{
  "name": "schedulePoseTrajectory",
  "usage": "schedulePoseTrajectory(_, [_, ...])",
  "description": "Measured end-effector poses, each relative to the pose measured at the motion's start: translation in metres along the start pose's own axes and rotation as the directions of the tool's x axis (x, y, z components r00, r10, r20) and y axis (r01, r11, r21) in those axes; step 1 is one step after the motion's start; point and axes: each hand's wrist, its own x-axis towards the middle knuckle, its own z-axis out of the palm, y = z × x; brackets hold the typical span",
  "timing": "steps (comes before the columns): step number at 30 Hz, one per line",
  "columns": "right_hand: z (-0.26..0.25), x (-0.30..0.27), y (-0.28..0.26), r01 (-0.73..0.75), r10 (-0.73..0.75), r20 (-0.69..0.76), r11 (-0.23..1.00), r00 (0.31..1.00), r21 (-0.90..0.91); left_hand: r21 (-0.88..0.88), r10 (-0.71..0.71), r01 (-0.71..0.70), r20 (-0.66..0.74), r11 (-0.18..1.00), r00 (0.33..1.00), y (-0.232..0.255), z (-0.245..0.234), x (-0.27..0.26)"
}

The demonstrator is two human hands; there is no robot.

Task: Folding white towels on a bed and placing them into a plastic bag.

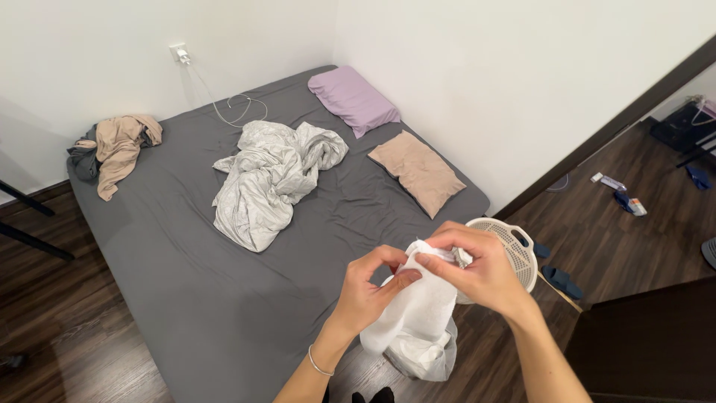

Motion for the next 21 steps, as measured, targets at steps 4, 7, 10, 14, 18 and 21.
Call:
schedulePoseTrajectory(4, [-0.021, 0.008, -0.014, 0.002, -0.002, -0.004, 0.997, 1.0, -0.071, 0.058, 0.041, -0.055, 0.224, 0.997, 0.974, 0.013, -0.009, 0.001])
schedulePoseTrajectory(7, [-0.04, 0.009, -0.024, 0.006, -0.007, -0.005, 0.993, 1.0, -0.114, 0.132, 0.018, -0.073, 0.375, 0.989, 0.927, 0.003, -0.021, -0.007])
schedulePoseTrajectory(10, [-0.063, 0.003, -0.019, -0.038, 0.037, -0.011, 0.996, 0.999, -0.081, 0.26, -0.082, -0.057, 0.495, 0.964, 0.865, -0.028, -0.035, -0.025])
schedulePoseTrajectory(14, [-0.091, -0.008, -0.011, -0.068, 0.061, -0.083, 0.994, 0.995, -0.087, 0.513, -0.242, -0.084, 0.537, 0.855, 0.808, -0.062, -0.061, -0.055])
schedulePoseTrajectory(18, [-0.122, -0.025, -0.001, -0.071, 0.057, -0.149, 0.993, 0.987, -0.091, 0.597, -0.316, -0.072, 0.518, 0.799, 0.795, -0.087, -0.098, -0.079])
schedulePoseTrajectory(21, [-0.146, -0.043, 0.006, -0.125, 0.083, -0.264, 0.981, 0.961, -0.146, 0.667, -0.439, -0.003, 0.495, 0.745, 0.75, -0.085, -0.122, -0.089])
